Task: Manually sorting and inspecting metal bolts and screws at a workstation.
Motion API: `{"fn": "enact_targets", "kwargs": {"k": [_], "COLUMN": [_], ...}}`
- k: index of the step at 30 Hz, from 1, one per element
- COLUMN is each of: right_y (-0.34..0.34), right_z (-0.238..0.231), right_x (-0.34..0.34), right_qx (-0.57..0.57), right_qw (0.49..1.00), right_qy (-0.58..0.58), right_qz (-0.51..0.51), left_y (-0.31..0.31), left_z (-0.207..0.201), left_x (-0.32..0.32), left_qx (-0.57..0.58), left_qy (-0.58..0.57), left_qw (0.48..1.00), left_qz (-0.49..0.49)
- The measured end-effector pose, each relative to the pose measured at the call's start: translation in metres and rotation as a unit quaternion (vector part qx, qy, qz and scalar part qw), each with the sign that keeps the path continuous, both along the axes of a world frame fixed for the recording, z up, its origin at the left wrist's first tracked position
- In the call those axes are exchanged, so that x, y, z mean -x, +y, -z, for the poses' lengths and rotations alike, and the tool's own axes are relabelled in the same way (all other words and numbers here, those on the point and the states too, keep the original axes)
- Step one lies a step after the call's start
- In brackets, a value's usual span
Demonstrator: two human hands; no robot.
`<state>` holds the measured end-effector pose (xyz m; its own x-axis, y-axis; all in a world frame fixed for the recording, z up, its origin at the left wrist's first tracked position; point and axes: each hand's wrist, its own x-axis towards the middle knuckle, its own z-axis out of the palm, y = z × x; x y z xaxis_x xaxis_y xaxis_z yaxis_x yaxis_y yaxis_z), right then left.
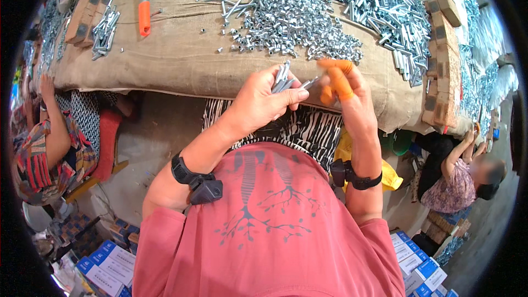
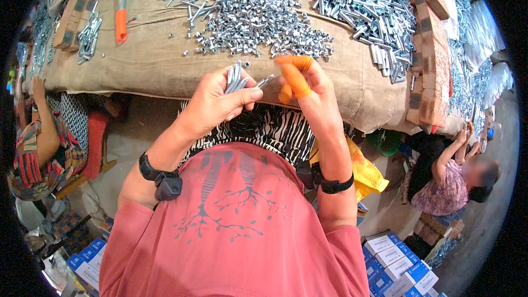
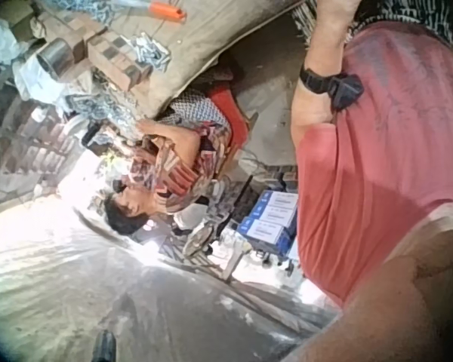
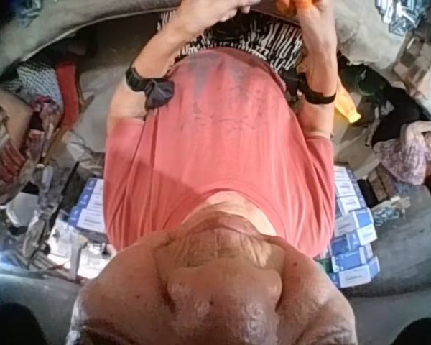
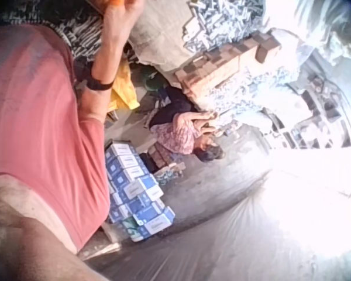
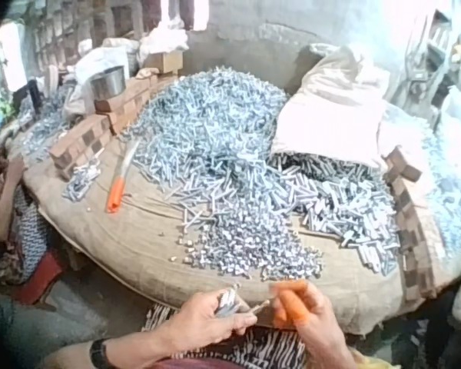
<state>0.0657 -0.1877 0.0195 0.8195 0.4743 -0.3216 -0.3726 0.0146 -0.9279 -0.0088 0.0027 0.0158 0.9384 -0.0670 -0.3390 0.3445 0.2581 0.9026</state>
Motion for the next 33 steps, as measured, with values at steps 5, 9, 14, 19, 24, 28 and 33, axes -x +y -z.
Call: {"fn": "enact_targets", "kwargs": {"k": [5, 9, 14, 19, 24, 28, 33], "right_y": [0.001, 0.007, -0.011, 0.003, -0.008, -0.01, -0.006], "right_z": [0.011, 0.015, -0.023, -0.008, 0.008, -0.006, -0.015], "right_x": [0.008, 0.016, 0.035, 0.011, 0.009, 0.003, -0.028], "right_qx": [0.05, -0.095, -0.308, -0.152, -0.264, -0.058, 0.005], "right_qw": [0.995, 0.991, 0.924, 0.977, 0.945, 0.996, 0.998], "right_qy": [-0.08, -0.051, 0.137, 0.139, 0.172, 0.016, -0.047], "right_qz": [-0.017, 0.083, -0.181, -0.058, -0.089, -0.072, -0.028], "left_y": [-0.003, -0.003, 0.007, 0.001, 0.006, 0.01, 0.014], "left_z": [-0.002, -0.002, 0.022, 0.019, 0.019, -0.001, -0.003], "left_x": [0.003, 0.003, -0.002, 0.0, 0.002, 0.001, -0.008], "left_qx": [0.055, 0.037, 0.028, 0.045, -0.017, -0.173, -0.129], "left_qy": [-0.012, -0.014, -0.056, -0.029, -0.022, -0.008, -0.02], "left_qw": [0.998, 0.999, 0.991, 0.995, 0.996, 0.985, 0.992], "left_qz": [-0.003, -0.002, -0.114, -0.081, -0.085, 0.02, -0.003]}}
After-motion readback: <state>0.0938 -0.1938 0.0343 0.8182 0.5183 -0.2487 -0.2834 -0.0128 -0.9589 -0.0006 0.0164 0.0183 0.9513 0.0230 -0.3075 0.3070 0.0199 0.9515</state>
